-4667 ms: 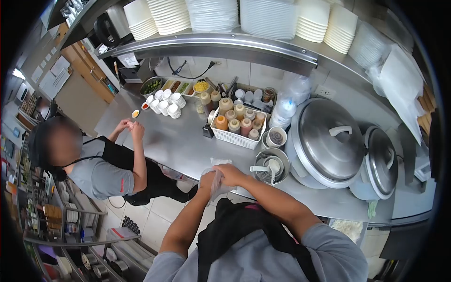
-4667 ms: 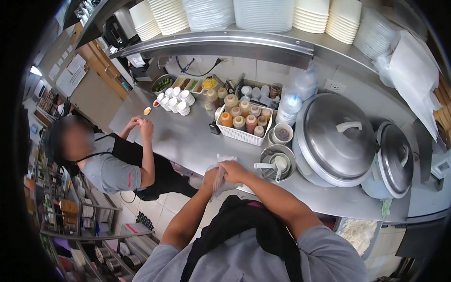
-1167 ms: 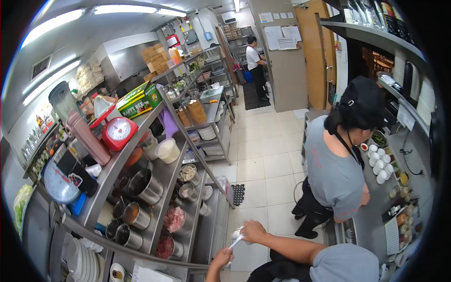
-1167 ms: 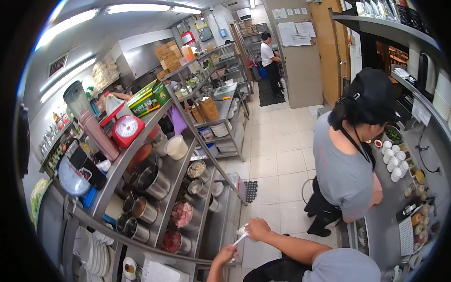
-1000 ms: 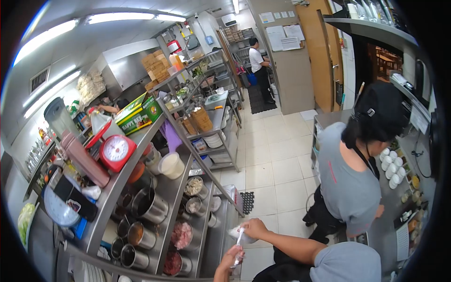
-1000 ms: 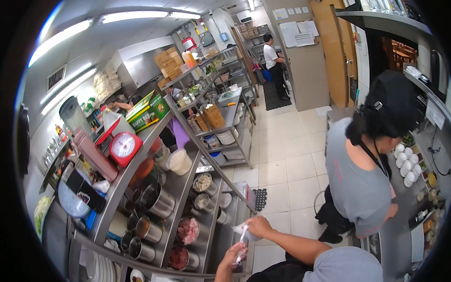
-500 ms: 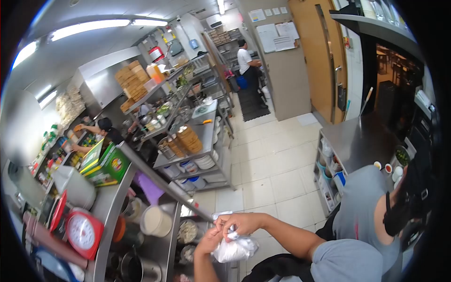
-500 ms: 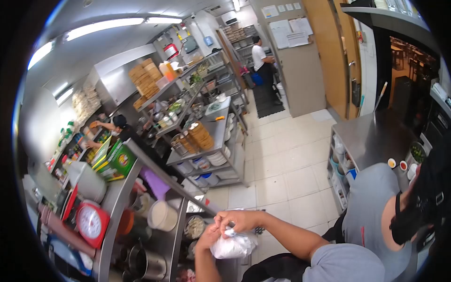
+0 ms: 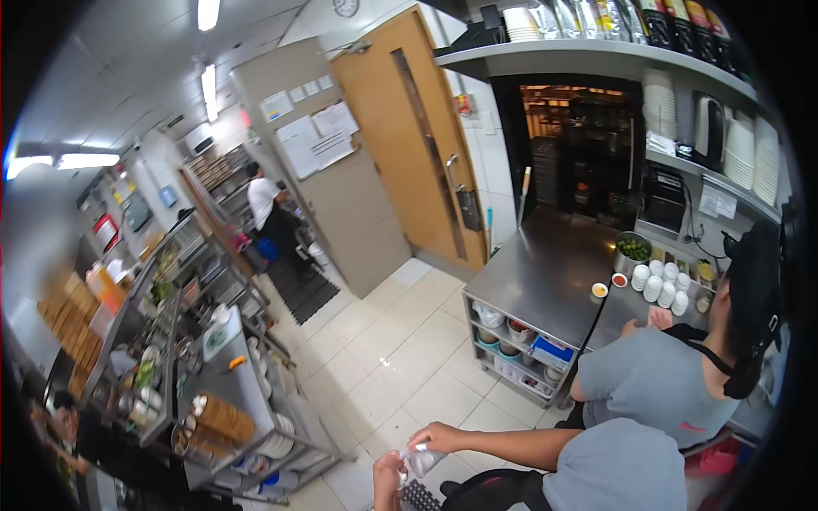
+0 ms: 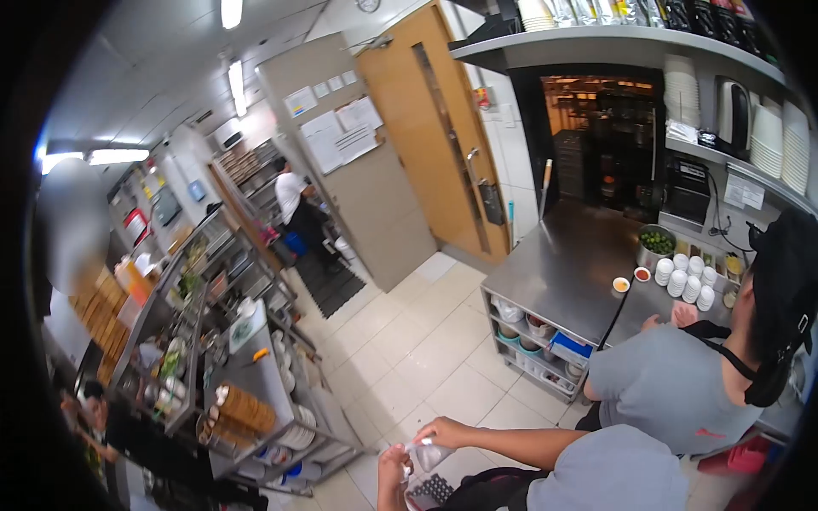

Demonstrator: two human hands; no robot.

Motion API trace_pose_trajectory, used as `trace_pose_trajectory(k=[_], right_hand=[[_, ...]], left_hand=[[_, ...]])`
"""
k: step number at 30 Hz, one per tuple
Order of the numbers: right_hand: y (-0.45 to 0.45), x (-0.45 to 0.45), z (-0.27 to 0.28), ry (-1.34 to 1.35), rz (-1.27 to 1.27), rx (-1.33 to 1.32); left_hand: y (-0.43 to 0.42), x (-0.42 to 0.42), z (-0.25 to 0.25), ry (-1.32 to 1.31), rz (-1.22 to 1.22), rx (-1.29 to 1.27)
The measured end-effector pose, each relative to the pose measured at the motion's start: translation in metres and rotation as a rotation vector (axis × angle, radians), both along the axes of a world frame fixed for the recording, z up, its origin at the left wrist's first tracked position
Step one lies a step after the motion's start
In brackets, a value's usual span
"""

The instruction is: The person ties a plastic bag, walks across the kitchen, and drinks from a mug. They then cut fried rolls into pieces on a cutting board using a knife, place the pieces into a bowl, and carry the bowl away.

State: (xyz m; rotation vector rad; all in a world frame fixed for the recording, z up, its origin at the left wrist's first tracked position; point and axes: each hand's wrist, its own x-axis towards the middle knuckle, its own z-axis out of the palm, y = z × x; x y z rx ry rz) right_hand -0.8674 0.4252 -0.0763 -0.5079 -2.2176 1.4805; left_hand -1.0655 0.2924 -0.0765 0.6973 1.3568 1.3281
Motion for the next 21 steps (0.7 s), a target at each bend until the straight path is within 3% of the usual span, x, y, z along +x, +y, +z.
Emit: trace_pose_trajectory(k=[1, 3, 5, 8, 11, 12, 13, 14, 15, 16, 17, 20, 21], right_hand=[[0.009, 0.000, 0.007, -0.006, -0.021, -0.041], [0.034, -0.006, 0.019, -0.083, -0.112, 0.013], [0.062, -0.016, 0.016, -0.122, -0.288, 0.140], [0.110, -0.028, -0.011, -0.094, -0.455, 0.112], [0.146, -0.033, -0.041, -0.087, -0.733, 0.006], [0.163, -0.036, -0.049, -0.109, -0.868, -0.068], [0.176, -0.035, -0.036, -0.027, -0.846, -0.442], [0.191, -0.042, -0.035, -0.021, -0.853, -0.444], [0.207, -0.050, -0.040, 0.204, -0.902, -0.767], [0.219, -0.055, -0.025, 0.429, -0.931, -1.090], [0.230, -0.059, -0.008, 0.498, -0.949, -1.186], [0.306, -0.094, -0.072, 0.487, -0.873, -1.336], [0.326, -0.105, -0.070, 0.475, -0.864, -1.340]], left_hand=[[0.021, -0.009, 0.005, -0.014, -0.033, 0.004], [0.068, -0.015, 0.015, -0.623, -0.072, -0.120], [0.118, -0.008, 0.024, -0.607, -0.085, -0.145], [0.177, 0.001, 0.038, -0.500, -0.099, -0.152], [0.234, 0.006, 0.008, 0.256, -0.384, 0.099], [0.249, 0.014, 0.011, 0.264, -0.400, 0.105], [0.260, 0.023, 0.018, 0.520, -0.369, 0.260], [0.275, 0.028, 0.020, 0.772, -0.329, 0.416], [0.295, 0.028, 0.010, 0.924, -0.315, 0.393], [0.310, 0.028, 0.003, 0.918, -0.316, 0.387], [0.326, 0.024, -0.001, 1.025, -0.255, 0.405], [0.387, 0.011, 0.002, 1.126, -0.158, 0.364], [0.404, 0.001, 0.005, 1.155, -0.100, 0.364]])
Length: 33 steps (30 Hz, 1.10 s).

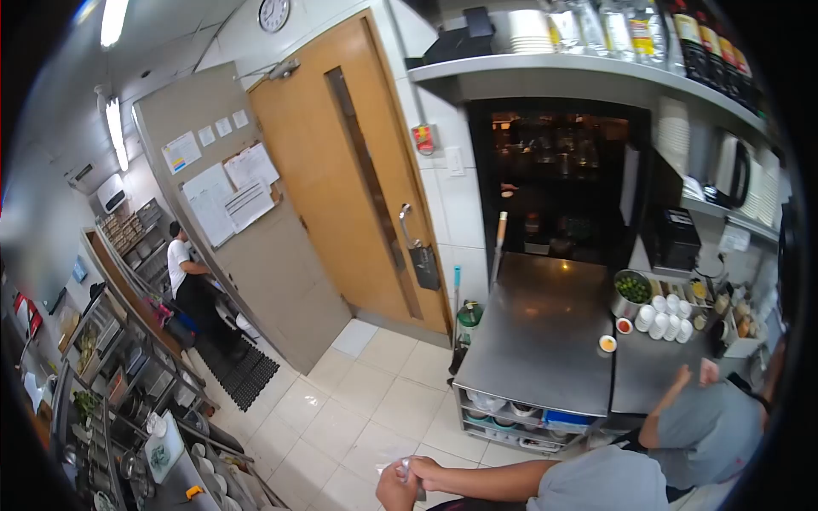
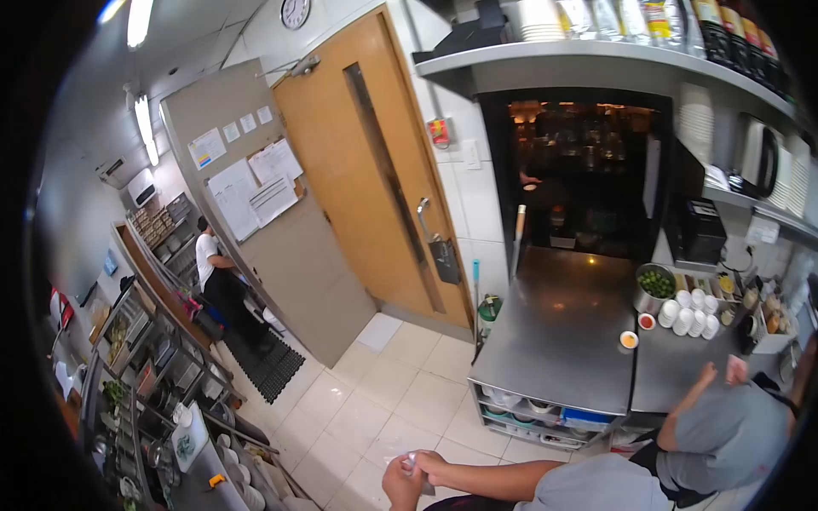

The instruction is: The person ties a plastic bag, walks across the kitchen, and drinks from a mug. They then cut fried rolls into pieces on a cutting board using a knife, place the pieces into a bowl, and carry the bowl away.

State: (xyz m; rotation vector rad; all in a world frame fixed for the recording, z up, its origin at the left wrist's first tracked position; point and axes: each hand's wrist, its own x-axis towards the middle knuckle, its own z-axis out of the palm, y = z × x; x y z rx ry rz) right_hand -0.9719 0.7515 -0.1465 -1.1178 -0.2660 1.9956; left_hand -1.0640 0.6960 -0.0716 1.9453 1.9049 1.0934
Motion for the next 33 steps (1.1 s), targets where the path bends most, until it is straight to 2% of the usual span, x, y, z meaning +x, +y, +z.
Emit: trace_pose_trajectory(k=[3, 4, 5, 7, 8, 11, 13, 14, 15, 17, 18, 20, 21, 22, 23, 24, 26, 27, 29, 30, 32, 33], right_hand=[[0.047, -0.032, 0.041, 0.110, 0.097, 0.009], [0.061, -0.044, 0.065, 0.046, 0.149, 0.025], [0.073, -0.063, 0.067, 0.033, 0.254, 0.029], [0.101, -0.087, 0.066, 0.105, 0.241, 0.182], [0.116, -0.096, 0.066, 0.078, 0.330, 0.182], [0.155, -0.141, 0.072, -0.098, 0.393, 0.765], [0.192, -0.157, 0.096, -0.167, 0.506, 1.155], [0.209, -0.165, 0.107, -0.210, 0.562, 1.309], [0.226, -0.177, 0.105, -0.114, 0.667, 1.204], [0.258, -0.197, 0.115, -0.026, 0.809, 1.060], [0.272, -0.208, 0.124, -0.027, 0.835, 1.077], [0.301, -0.222, 0.131, 0.190, 0.882, 0.692], [0.315, -0.230, 0.125, 0.170, 0.907, 0.695], [0.330, -0.238, 0.118, 0.175, 0.823, 0.588], [0.346, -0.247, 0.112, 0.178, 0.738, 0.483], [0.357, -0.255, 0.111, 0.162, 0.764, 0.477], [0.376, -0.271, 0.109, 0.144, 0.601, 0.356], [0.384, -0.278, 0.106, 0.140, 0.616, 0.345], [0.399, -0.297, 0.102, -0.137, 0.587, 0.777], [0.408, -0.306, 0.101, -0.123, 0.581, 0.767], [0.428, -0.322, 0.099, -0.279, 0.741, 1.013], [0.438, -0.338, 0.092, -0.265, 0.728, 1.001]], left_hand=[[0.040, -0.031, 0.020, -0.007, 0.176, 0.098], [0.054, -0.046, 0.023, -0.036, 0.202, 0.119], [0.066, -0.057, 0.028, -0.076, 0.234, 0.149], [0.089, -0.079, 0.053, -0.231, 0.421, 0.137], [0.098, -0.096, 0.058, -0.266, 0.435, 0.102], [0.118, -0.140, 0.072, -0.318, 0.536, 0.036], [0.134, -0.181, 0.078, -0.317, 0.595, 0.008], [0.146, -0.200, 0.079, -0.421, 0.520, 0.030], [0.157, -0.216, 0.077, -0.521, 0.429, 0.058], [0.179, -0.239, 0.068, -0.541, 0.410, 0.061], [0.197, -0.251, 0.068, -0.549, 0.351, 0.065], [0.226, -0.262, 0.076, -0.591, 0.390, -0.029], [0.238, -0.266, 0.080, -0.613, 0.408, -0.076], [0.255, -0.271, 0.076, -0.641, 0.422, -0.064], [0.272, -0.277, 0.072, -0.540, 0.380, -0.077], [0.286, -0.283, 0.069, -0.437, 0.340, -0.097], [0.312, -0.303, 0.063, -0.518, 0.318, -0.056], [0.322, -0.315, 0.066, -0.573, 0.274, -0.016], [0.337, -0.343, 0.071, -0.566, 0.273, -0.116], [0.345, -0.358, 0.073, -0.552, 0.255, -0.216], [0.364, -0.387, 0.064, -0.528, 0.253, -0.217], [0.374, -0.401, 0.060, -0.518, 0.252, -0.201]])
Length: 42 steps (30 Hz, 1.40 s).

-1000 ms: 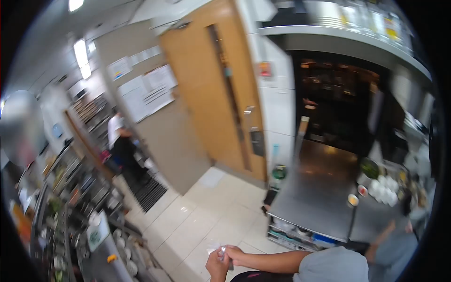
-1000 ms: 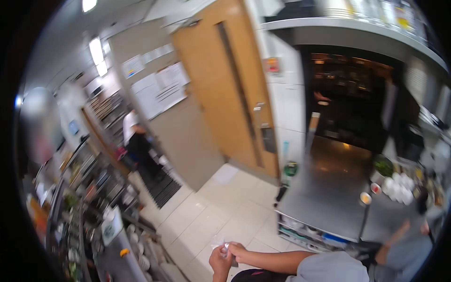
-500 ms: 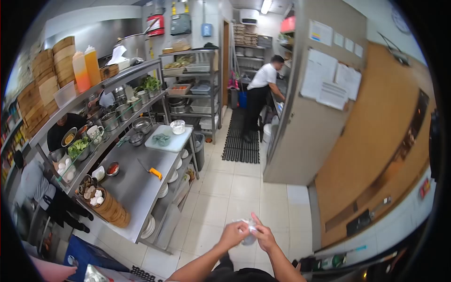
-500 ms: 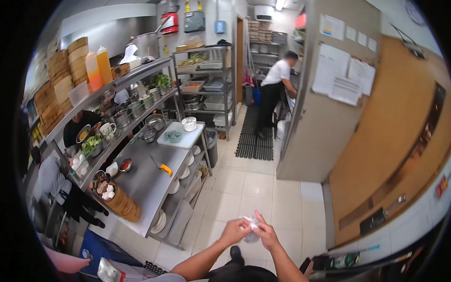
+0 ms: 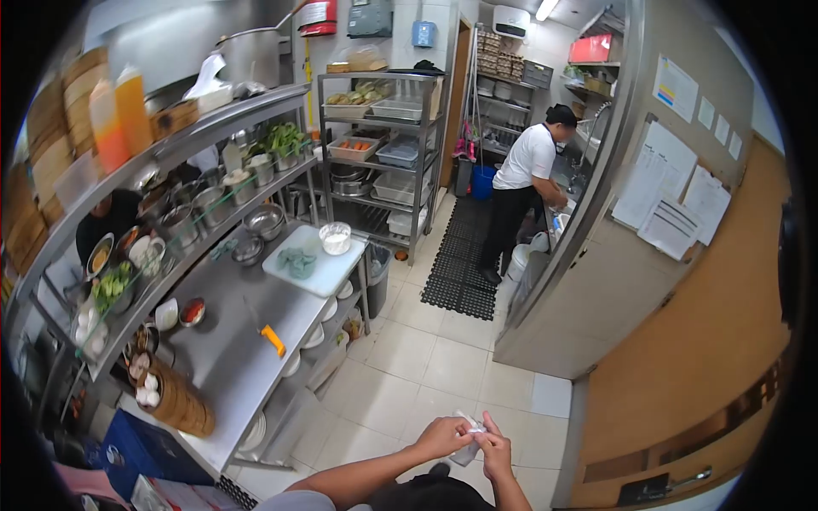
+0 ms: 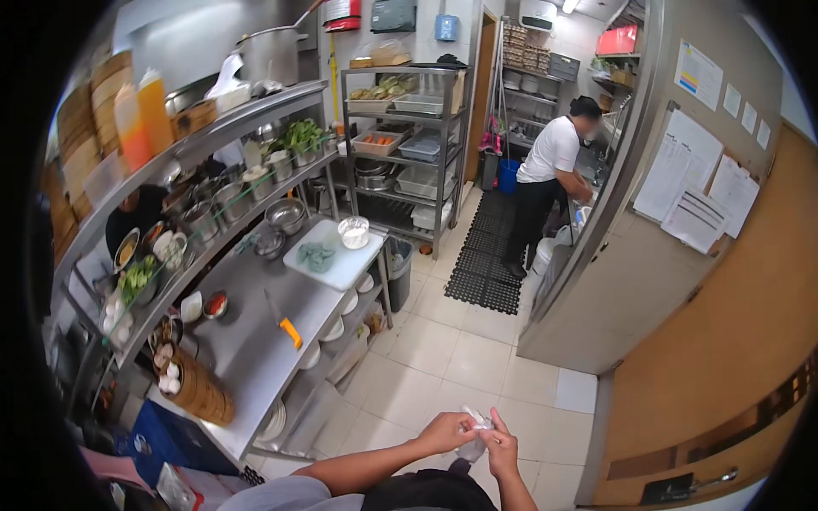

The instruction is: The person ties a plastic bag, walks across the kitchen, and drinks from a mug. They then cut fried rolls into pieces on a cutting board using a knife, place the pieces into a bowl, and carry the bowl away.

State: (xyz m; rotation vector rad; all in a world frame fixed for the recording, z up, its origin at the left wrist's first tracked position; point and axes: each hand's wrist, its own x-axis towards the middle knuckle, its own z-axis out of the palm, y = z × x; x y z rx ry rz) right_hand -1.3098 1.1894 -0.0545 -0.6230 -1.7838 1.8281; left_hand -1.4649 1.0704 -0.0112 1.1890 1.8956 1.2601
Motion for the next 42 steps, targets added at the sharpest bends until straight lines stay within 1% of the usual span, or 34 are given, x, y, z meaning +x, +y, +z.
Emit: trace_pose_trajectory(k=[1, 3, 5, 6, 8, 9, 10, 12, 13, 14, 16, 17, 19, 20, 22, 24, 26, 27, 28, 30, 32, 34, 36, 38, 39, 41, 42], right_hand=[[0.012, -0.017, -0.008, -0.026, -0.012, -0.017], [0.041, -0.054, -0.018, -0.045, -0.018, -0.033], [0.068, -0.097, -0.025, 0.029, -0.013, -0.348], [0.083, -0.119, -0.025, 0.035, -0.001, -0.347], [0.116, -0.166, -0.018, -0.032, 0.081, -0.540], [0.137, -0.190, -0.035, -0.047, 0.182, -0.421], [0.155, -0.214, -0.037, -0.036, 0.199, -0.429], [0.187, -0.261, -0.034, -0.045, 0.419, 0.004], [0.206, -0.284, -0.027, 0.060, 0.554, 0.332], [0.221, -0.309, -0.020, 0.080, 0.564, 0.328], [0.246, -0.349, 0.001, 0.174, 0.718, 0.534], [0.254, -0.365, 0.005, 0.176, 0.736, 0.534], [0.262, -0.400, 0.012, 0.202, 0.828, 0.717], [0.264, -0.417, 0.015, 0.206, 0.840, 0.723], [0.261, -0.444, 0.025, 0.100, 0.881, 0.417], [0.266, -0.476, 0.020, 0.095, 0.860, 0.456], [0.281, -0.510, 0.004, -0.035, 0.823, 0.465], [0.289, -0.523, -0.001, -0.043, 0.736, 0.488], [0.304, -0.538, -0.009, -0.045, 0.719, 0.504], [0.348, -0.563, -0.044, -0.141, 0.581, 0.529], [0.396, -0.574, -0.069, -0.107, 0.427, -0.009], [0.456, -0.583, -0.067, -0.178, 0.241, -0.195], [0.502, -0.595, -0.064, 0.000, 0.076, -0.309], [0.535, -0.606, -0.053, 0.024, -0.078, -0.390], [0.546, -0.615, -0.049, 0.050, -0.048, -0.410], [0.560, -0.635, -0.047, 0.013, -0.038, -0.479], [0.565, -0.645, -0.048, -0.023, -0.039, -0.486]], left_hand=[[0.011, -0.013, -0.003, 0.014, -0.006, -0.013], [0.039, -0.039, -0.006, 0.102, 0.108, 0.013], [0.068, -0.069, -0.005, 0.155, 0.146, 0.051], [0.082, -0.086, -0.003, 0.202, 0.181, 0.091], [0.109, -0.121, -0.002, 0.253, 0.204, 0.133], [0.120, -0.138, 0.001, 0.296, 0.215, 0.130], [0.132, -0.156, 0.006, 0.342, 0.225, 0.126], [0.152, -0.187, 0.019, 0.364, 0.264, 0.112], [0.161, -0.204, 0.028, 0.371, 0.290, 0.109], [0.167, -0.220, 0.035, 0.389, 0.300, 0.100], [0.178, -0.247, 0.045, 0.335, 0.422, 0.172], [0.183, -0.260, 0.049, 0.335, 0.439, 0.170], [0.189, -0.292, 0.056, 0.336, 0.607, 0.248], [0.192, -0.308, 0.057, 0.339, 0.621, 0.252], [0.198, -0.341, 0.058, 0.389, 0.695, 0.258], [0.207, -0.375, 0.052, 0.384, 0.717, 0.251], [0.221, -0.413, 0.034, 0.297, 0.704, 0.198], [0.232, -0.434, 0.027, 0.367, 0.663, 0.259], [0.243, -0.455, 0.026, 0.367, 0.650, 0.278], [0.260, -0.495, 0.028, 0.252, 0.699, 0.009], [0.276, -0.545, 0.035, 0.374, 0.710, 0.143], [0.291, -0.599, 0.041, 0.455, 0.755, 0.202], [0.301, -0.649, 0.059, 0.531, 0.792, 0.235], [0.305, -0.714, 0.028, 0.603, 0.797, 0.116], [0.306, -0.744, 0.010, 0.598, 0.818, 0.105], [0.297, -0.776, -0.035, 0.725, 0.991, -0.245], [0.288, -0.786, -0.042, 0.492, 0.945, -0.478]])
